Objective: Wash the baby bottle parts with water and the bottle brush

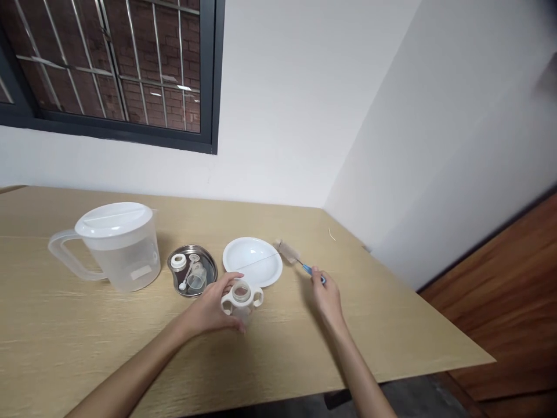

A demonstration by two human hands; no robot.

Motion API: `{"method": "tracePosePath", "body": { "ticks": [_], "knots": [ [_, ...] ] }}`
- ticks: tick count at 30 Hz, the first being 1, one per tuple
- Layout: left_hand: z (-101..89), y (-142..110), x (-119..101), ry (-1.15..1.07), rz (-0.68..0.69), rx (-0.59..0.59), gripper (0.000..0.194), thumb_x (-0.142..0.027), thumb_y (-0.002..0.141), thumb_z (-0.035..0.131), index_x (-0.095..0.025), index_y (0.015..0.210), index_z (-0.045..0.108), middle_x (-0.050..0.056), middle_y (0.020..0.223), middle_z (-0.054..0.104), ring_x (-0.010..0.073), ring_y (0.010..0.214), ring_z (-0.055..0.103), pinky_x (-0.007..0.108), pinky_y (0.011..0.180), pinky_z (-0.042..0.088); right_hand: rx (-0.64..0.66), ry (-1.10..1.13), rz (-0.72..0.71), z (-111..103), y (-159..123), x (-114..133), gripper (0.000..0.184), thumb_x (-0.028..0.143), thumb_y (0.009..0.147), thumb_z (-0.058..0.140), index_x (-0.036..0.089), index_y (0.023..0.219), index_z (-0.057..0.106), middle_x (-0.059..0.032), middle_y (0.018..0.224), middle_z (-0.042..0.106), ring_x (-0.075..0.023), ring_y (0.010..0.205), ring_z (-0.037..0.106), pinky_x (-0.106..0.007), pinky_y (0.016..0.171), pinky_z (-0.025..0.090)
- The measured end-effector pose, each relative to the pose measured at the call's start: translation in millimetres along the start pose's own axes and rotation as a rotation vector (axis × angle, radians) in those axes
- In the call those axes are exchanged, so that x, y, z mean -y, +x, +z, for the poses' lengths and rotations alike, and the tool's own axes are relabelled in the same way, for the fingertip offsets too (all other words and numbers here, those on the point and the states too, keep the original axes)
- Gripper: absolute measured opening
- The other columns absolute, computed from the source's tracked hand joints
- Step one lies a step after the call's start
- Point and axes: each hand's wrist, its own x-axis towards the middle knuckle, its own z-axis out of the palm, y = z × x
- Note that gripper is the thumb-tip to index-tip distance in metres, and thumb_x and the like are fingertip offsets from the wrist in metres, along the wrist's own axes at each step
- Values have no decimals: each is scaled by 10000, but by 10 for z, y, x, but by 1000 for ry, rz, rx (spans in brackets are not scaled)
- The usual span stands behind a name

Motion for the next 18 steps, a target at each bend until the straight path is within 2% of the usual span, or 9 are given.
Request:
{"method": "tracePosePath", "body": {
  "ticks": [3,7,13,18],
  "knots": [
    [16,-14,56,72,-6,10,993,-348,514,893,-261,1372,400,67,1201,637,290,1093,612,380,948,471,48,-267,-64,4,-143,3,462,600,876,504,211,629,473,18,545,478,-142,546,408,-258,543,243],
    [35,-20,119,115,29,25,1046,-384,530,888,-262,1421,353,67,1186,631,284,1076,610,375,928,476,127,-640,-209,28,-302,14,410,515,964,379,214,712,500,-32,670,603,-166,621,519,-259,568,241],
    [73,-12,171,127,66,54,1117,-427,526,897,-268,1453,293,80,1210,622,292,1125,586,397,971,454,216,-830,-320,35,-397,36,397,498,977,375,205,775,552,-68,791,679,-180,686,614,-264,567,251],
    [93,-24,137,140,57,33,1165,-474,493,900,-267,1458,281,96,1227,616,298,1117,590,417,977,457,236,-829,-266,-3,-407,57,487,588,961,348,202,758,564,-69,798,687,-193,694,629,-270,577,283]
  ]
}}
